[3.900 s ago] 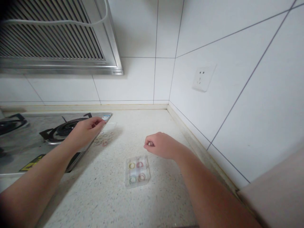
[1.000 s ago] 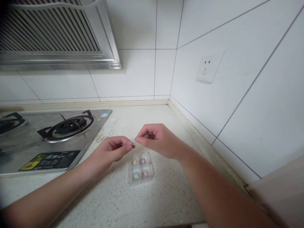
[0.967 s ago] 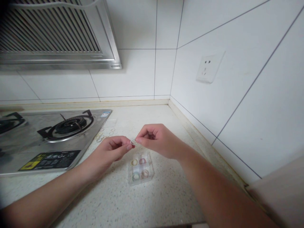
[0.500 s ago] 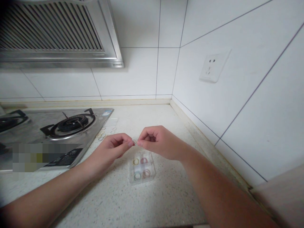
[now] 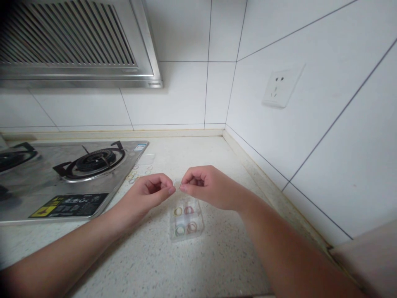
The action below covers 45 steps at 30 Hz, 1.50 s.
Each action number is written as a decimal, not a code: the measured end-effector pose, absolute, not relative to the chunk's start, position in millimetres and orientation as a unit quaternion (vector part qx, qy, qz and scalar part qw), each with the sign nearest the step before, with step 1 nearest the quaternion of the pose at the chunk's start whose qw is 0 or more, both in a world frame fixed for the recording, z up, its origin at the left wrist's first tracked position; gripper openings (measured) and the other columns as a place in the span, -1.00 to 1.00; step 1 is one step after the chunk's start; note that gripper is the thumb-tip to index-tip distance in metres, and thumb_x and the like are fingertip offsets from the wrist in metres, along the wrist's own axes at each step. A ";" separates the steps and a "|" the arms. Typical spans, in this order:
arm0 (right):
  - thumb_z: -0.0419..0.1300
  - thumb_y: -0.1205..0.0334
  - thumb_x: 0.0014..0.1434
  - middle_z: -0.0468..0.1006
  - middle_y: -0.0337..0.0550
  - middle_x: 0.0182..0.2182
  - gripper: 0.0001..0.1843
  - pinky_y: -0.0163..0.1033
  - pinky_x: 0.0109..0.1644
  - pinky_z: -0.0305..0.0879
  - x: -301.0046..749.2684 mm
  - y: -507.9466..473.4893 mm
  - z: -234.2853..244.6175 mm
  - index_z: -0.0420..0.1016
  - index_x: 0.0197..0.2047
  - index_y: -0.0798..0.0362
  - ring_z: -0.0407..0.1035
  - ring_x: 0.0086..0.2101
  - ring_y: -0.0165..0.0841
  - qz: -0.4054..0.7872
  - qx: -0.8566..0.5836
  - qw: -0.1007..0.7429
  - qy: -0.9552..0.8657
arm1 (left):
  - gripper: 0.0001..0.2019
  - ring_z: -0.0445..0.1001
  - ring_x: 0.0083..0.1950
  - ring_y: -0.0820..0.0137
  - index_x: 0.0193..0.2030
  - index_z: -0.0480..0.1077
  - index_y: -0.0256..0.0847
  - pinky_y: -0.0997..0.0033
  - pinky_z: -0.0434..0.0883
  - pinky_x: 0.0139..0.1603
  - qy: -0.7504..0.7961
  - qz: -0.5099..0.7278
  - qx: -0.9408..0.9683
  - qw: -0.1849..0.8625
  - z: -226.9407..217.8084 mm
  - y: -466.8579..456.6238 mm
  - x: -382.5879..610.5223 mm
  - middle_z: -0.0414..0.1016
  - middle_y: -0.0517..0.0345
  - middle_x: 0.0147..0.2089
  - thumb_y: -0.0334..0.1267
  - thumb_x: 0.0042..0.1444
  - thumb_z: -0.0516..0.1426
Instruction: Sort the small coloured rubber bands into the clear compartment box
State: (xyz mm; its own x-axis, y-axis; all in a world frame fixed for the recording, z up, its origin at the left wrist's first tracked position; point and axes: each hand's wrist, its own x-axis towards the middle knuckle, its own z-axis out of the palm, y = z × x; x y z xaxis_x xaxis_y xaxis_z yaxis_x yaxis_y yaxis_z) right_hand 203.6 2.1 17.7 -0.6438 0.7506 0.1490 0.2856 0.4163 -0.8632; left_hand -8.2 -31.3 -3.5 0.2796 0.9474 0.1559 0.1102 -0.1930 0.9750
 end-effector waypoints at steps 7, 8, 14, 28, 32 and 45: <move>0.23 0.08 0.25 0.33 -0.32 -0.53 -0.76 -0.34 -0.43 0.09 204.6 3.5 17.6 0.50 -0.30 0.10 0.17 -0.49 -0.49 0.423 -0.331 0.276 -0.797 | -0.77 0.16 -0.46 0.52 -0.39 0.40 -0.26 0.49 0.10 -0.43 0.408 0.406 0.656 0.488 -7.6 -29.2 -10.0 0.24 0.30 -0.49 -0.12 0.08 0.23; 0.24 0.08 0.25 0.33 -0.32 -0.53 -0.75 -0.35 -0.43 0.08 204.7 3.4 17.7 0.50 -0.30 0.10 0.16 -0.49 -0.50 0.422 -0.331 0.273 -0.799 | -0.78 0.16 -0.46 0.52 -0.39 0.40 -0.26 0.49 0.10 -0.43 0.408 0.402 0.659 0.488 -8.0 -29.2 -10.2 0.23 0.30 -0.50 -0.13 0.09 0.23; 0.25 0.09 0.24 0.35 -0.32 -0.53 -0.76 -0.36 -0.44 0.07 204.9 2.4 18.9 0.51 -0.32 0.11 0.16 -0.50 -0.51 0.414 -0.329 0.264 -0.806 | -0.78 0.16 -0.44 0.52 -0.36 0.40 -0.28 0.48 0.09 -0.41 0.403 0.405 0.654 0.496 -7.2 -31.3 -9.8 0.25 0.30 -0.48 -0.14 0.12 0.22; 0.27 0.14 0.22 0.44 -0.28 -0.49 -0.82 -0.37 -0.41 0.17 206.0 2.3 20.2 0.53 -0.30 0.09 0.25 -0.47 -0.50 0.410 -0.322 0.264 -0.811 | -0.79 0.08 -0.49 0.56 -0.38 0.42 -0.27 0.49 0.05 -0.46 0.382 0.425 0.634 0.521 1.4 -35.1 -9.1 0.24 0.33 -0.51 -0.16 0.11 0.24; 0.28 0.16 0.21 0.44 -0.28 -0.50 -0.83 -0.37 -0.42 0.18 206.1 1.9 20.8 0.53 -0.31 0.10 0.25 -0.48 -0.50 0.405 -0.311 0.287 -0.810 | -0.76 0.06 -0.52 0.57 -0.35 0.42 -0.26 0.49 0.02 -0.50 0.383 0.416 0.626 0.537 -1.5 -35.0 -9.9 0.20 0.35 -0.53 -0.10 0.15 0.23; 0.32 0.15 0.17 0.49 -0.23 -0.49 -0.82 -0.32 -0.38 0.24 206.9 0.7 20.3 0.56 -0.33 0.10 0.30 -0.45 -0.46 0.372 -0.294 0.334 -0.815 | -0.51 0.03 -0.59 0.53 -0.41 0.51 -0.27 0.45 -0.01 -0.53 0.367 0.357 0.628 0.586 -3.5 -34.4 -9.5 0.13 0.31 -0.66 0.07 0.31 0.01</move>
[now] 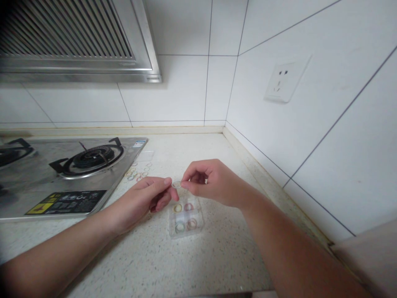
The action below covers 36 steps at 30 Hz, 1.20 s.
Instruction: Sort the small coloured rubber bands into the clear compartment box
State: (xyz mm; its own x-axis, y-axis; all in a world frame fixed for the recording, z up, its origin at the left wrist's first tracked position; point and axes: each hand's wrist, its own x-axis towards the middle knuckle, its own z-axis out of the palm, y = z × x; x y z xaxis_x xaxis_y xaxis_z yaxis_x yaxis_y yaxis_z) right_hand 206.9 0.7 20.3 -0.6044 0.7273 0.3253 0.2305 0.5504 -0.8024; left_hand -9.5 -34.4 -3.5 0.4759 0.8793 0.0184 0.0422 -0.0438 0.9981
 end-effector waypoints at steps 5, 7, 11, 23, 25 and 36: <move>0.32 0.13 0.16 0.48 -0.23 -0.51 -0.81 -0.33 -0.42 0.21 206.3 -0.6 20.2 0.57 -0.34 0.10 0.28 -0.48 -0.46 0.360 -0.293 0.315 -0.828 | -0.57 0.01 -0.59 0.54 -0.39 0.51 -0.27 0.46 -0.03 -0.53 0.381 0.344 0.625 0.588 -4.7 -34.4 -9.3 0.14 0.34 -0.66 0.06 0.25 0.08; 0.32 0.12 0.17 0.48 -0.23 -0.51 -0.80 -0.33 -0.42 0.21 206.1 -0.8 20.4 0.57 -0.34 0.10 0.28 -0.49 -0.46 0.357 -0.295 0.312 -0.829 | -0.61 0.00 -0.59 0.54 -0.38 0.50 -0.27 0.46 -0.05 -0.54 0.390 0.339 0.620 0.590 -4.9 -34.9 -9.1 0.13 0.35 -0.66 0.05 0.21 0.12; 0.29 0.11 0.20 0.49 -0.22 -0.48 -0.79 -0.32 -0.39 0.23 206.2 -1.6 22.8 0.57 -0.30 0.10 0.30 -0.46 -0.45 0.362 -0.301 0.309 -0.826 | -0.63 0.00 -0.58 0.55 -0.37 0.49 -0.27 0.45 -0.07 -0.53 0.403 0.345 0.621 0.576 -3.4 -36.0 -9.3 0.13 0.37 -0.64 0.05 0.18 0.17; 0.29 0.13 0.20 0.45 -0.26 -0.50 -0.81 -0.35 -0.42 0.16 207.0 1.1 21.5 0.54 -0.32 0.10 0.26 -0.47 -0.48 0.401 -0.320 0.259 -0.818 | -0.70 0.00 -0.58 0.54 -0.37 0.50 -0.24 0.45 -0.02 -0.50 0.400 0.384 0.627 0.547 -0.2 -36.0 -9.2 0.11 0.38 -0.65 -0.01 0.15 0.19; 0.29 0.11 0.20 0.46 -0.26 -0.50 -0.80 -0.35 -0.43 0.16 206.9 1.1 21.1 0.55 -0.30 0.09 0.26 -0.47 -0.48 0.400 -0.329 0.245 -0.820 | -0.70 0.01 -0.57 0.54 -0.37 0.50 -0.24 0.45 0.00 -0.49 0.397 0.383 0.631 0.545 0.2 -35.9 -9.6 0.12 0.38 -0.65 -0.02 0.15 0.19; 0.25 0.08 0.22 0.47 -0.24 -0.49 -0.76 -0.34 -0.42 0.17 206.9 1.4 21.1 0.55 -0.30 0.09 0.27 -0.47 -0.46 0.379 -0.324 0.246 -0.831 | -0.67 0.04 -0.55 0.53 -0.29 0.51 -0.25 0.47 -0.03 -0.52 0.400 0.361 0.638 0.550 -1.1 -35.1 -12.7 0.15 0.35 -0.60 0.03 0.19 0.18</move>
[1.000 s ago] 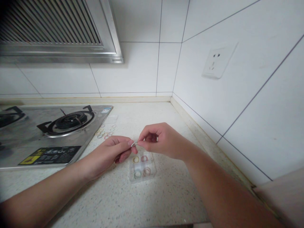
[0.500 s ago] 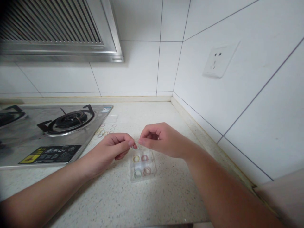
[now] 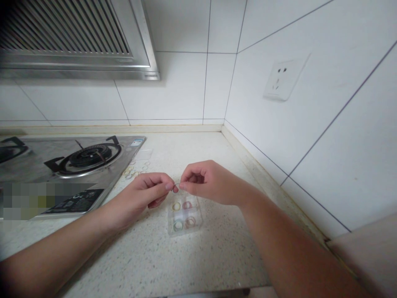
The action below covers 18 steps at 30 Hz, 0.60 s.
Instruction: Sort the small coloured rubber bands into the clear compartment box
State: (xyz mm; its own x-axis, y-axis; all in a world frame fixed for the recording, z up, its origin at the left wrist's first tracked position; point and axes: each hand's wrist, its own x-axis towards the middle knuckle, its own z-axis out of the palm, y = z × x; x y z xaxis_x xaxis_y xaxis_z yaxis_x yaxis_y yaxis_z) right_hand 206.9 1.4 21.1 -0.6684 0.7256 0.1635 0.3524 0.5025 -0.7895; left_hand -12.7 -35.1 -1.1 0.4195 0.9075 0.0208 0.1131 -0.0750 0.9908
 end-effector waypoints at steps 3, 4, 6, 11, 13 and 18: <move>0.25 0.06 0.23 0.46 -0.24 -0.49 -0.75 -0.34 -0.41 0.18 207.2 1.5 21.1 0.54 -0.31 0.09 0.26 -0.46 -0.46 0.377 -0.320 0.249 -0.833 | -0.66 0.05 -0.54 0.53 -0.27 0.51 -0.24 0.47 -0.03 -0.52 0.405 0.357 0.640 0.547 -2.5 -34.0 -14.3 0.16 0.36 -0.60 0.04 0.20 0.17; 0.25 0.05 0.23 0.46 -0.24 -0.49 -0.74 -0.34 -0.41 0.18 207.2 1.3 21.3 0.53 -0.31 0.09 0.26 -0.46 -0.46 0.375 -0.320 0.250 -0.833 | -0.66 0.05 -0.55 0.53 -0.27 0.52 -0.24 0.47 -0.02 -0.52 0.406 0.357 0.641 0.545 -2.9 -33.6 -14.7 0.16 0.36 -0.59 0.04 0.20 0.17; 0.24 0.04 0.24 0.45 -0.24 -0.49 -0.73 -0.33 -0.41 0.18 207.3 0.9 21.6 0.53 -0.31 0.09 0.26 -0.46 -0.46 0.371 -0.321 0.250 -0.835 | -0.66 0.05 -0.55 0.53 -0.27 0.52 -0.24 0.48 -0.02 -0.52 0.407 0.357 0.644 0.541 -3.4 -33.2 -15.2 0.16 0.35 -0.59 0.04 0.20 0.17; 0.24 0.05 0.23 0.45 -0.25 -0.48 -0.74 -0.33 -0.40 0.18 208.2 0.9 22.2 0.52 -0.31 0.08 0.26 -0.46 -0.46 0.363 -0.323 0.246 -0.838 | -0.68 0.07 -0.54 0.53 -0.28 0.52 -0.24 0.48 -0.01 -0.52 0.410 0.362 0.644 0.536 -2.9 -33.7 -13.8 0.17 0.35 -0.59 0.02 0.19 0.18; 0.23 0.05 0.23 0.45 -0.25 -0.48 -0.75 -0.33 -0.40 0.18 208.8 1.1 22.1 0.52 -0.32 0.08 0.26 -0.46 -0.46 0.360 -0.321 0.245 -0.841 | -0.68 0.06 -0.54 0.52 -0.29 0.51 -0.24 0.48 0.00 -0.52 0.410 0.367 0.644 0.532 -2.1 -34.3 -12.9 0.16 0.35 -0.60 0.02 0.18 0.18; 0.23 0.07 0.23 0.45 -0.25 -0.49 -0.76 -0.34 -0.41 0.18 208.8 1.0 21.9 0.51 -0.32 0.09 0.26 -0.47 -0.46 0.356 -0.318 0.243 -0.844 | -0.70 0.06 -0.54 0.52 -0.30 0.51 -0.24 0.48 0.01 -0.51 0.410 0.364 0.649 0.528 -1.6 -34.4 -12.8 0.17 0.34 -0.60 -0.01 0.20 0.17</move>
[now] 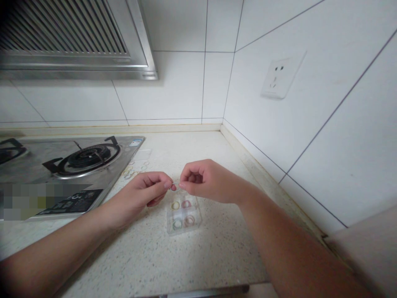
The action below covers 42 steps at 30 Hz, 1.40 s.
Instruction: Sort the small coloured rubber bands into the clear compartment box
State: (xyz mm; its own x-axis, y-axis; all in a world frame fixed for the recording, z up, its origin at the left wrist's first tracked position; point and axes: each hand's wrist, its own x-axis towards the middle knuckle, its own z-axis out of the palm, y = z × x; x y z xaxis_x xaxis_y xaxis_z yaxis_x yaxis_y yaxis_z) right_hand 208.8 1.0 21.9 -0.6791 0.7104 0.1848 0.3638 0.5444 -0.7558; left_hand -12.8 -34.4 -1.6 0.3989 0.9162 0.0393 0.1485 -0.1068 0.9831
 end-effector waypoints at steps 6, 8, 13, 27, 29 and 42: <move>0.23 0.05 0.22 0.44 -0.25 -0.49 -0.74 -0.35 -0.42 0.17 208.0 1.3 21.6 0.50 -0.32 0.09 0.26 -0.47 -0.46 0.363 -0.319 0.250 -0.839 | -0.61 0.07 -0.55 0.53 -0.41 0.45 -0.25 0.47 0.01 -0.52 0.397 0.371 0.633 0.551 -3.9 -32.9 -13.1 0.18 0.33 -0.60 0.03 0.26 0.10; 0.24 0.04 0.23 0.43 -0.26 -0.50 -0.74 -0.35 -0.43 0.16 208.3 1.9 21.1 0.50 -0.32 0.09 0.25 -0.47 -0.47 0.364 -0.317 0.253 -0.839 | -0.57 0.06 -0.56 0.53 -0.38 0.48 -0.26 0.47 0.02 -0.52 0.386 0.384 0.618 0.567 -3.9 -32.8 -12.5 0.18 0.32 -0.61 0.05 0.29 0.05; 0.23 0.08 0.23 0.40 -0.28 -0.51 -0.76 -0.35 -0.43 0.13 209.1 2.5 21.8 0.48 -0.33 0.09 0.22 -0.48 -0.48 0.365 -0.323 0.254 -0.836 | -0.54 0.07 -0.58 0.53 -0.20 0.58 -0.31 0.45 0.01 -0.54 0.379 0.391 0.583 0.604 -2.5 -33.1 -11.8 0.18 0.31 -0.61 0.06 0.29 0.05; 0.24 0.11 0.23 0.40 -0.28 -0.50 -0.78 -0.36 -0.44 0.12 209.0 2.9 20.2 0.49 -0.33 0.09 0.21 -0.49 -0.49 0.360 -0.326 0.264 -0.834 | -0.53 0.02 -0.58 0.54 -0.21 0.60 -0.32 0.45 0.00 -0.52 0.374 0.377 0.595 0.603 -3.7 -32.4 -13.7 0.17 0.31 -0.65 0.03 0.33 0.02; 0.24 0.12 0.24 0.42 -0.27 -0.49 -0.79 -0.36 -0.43 0.14 209.2 3.5 20.0 0.49 -0.33 0.09 0.23 -0.48 -0.49 0.355 -0.321 0.272 -0.835 | -0.53 0.03 -0.59 0.55 -0.25 0.59 -0.33 0.45 0.01 -0.53 0.378 0.372 0.605 0.594 -3.9 -32.2 -13.3 0.18 0.31 -0.65 0.02 0.33 0.02; 0.30 0.16 0.18 0.44 -0.28 -0.54 -0.81 -0.39 -0.47 0.17 207.9 2.3 19.8 0.52 -0.35 0.11 0.26 -0.51 -0.50 0.326 -0.293 0.298 -0.848 | -0.57 0.06 -0.59 0.55 -0.28 0.59 -0.28 0.47 0.01 -0.53 0.399 0.295 0.629 0.598 -9.6 -30.7 -14.0 0.23 0.31 -0.64 0.03 0.30 0.06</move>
State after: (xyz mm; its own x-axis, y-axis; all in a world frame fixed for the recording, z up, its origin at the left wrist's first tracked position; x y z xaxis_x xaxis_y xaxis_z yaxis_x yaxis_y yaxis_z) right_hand 207.9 2.3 19.8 -0.6503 0.6916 0.3143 0.3022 0.6150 -0.7283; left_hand -14.0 -30.7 -9.6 0.5071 0.8553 -0.1061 0.1494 0.0340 0.9882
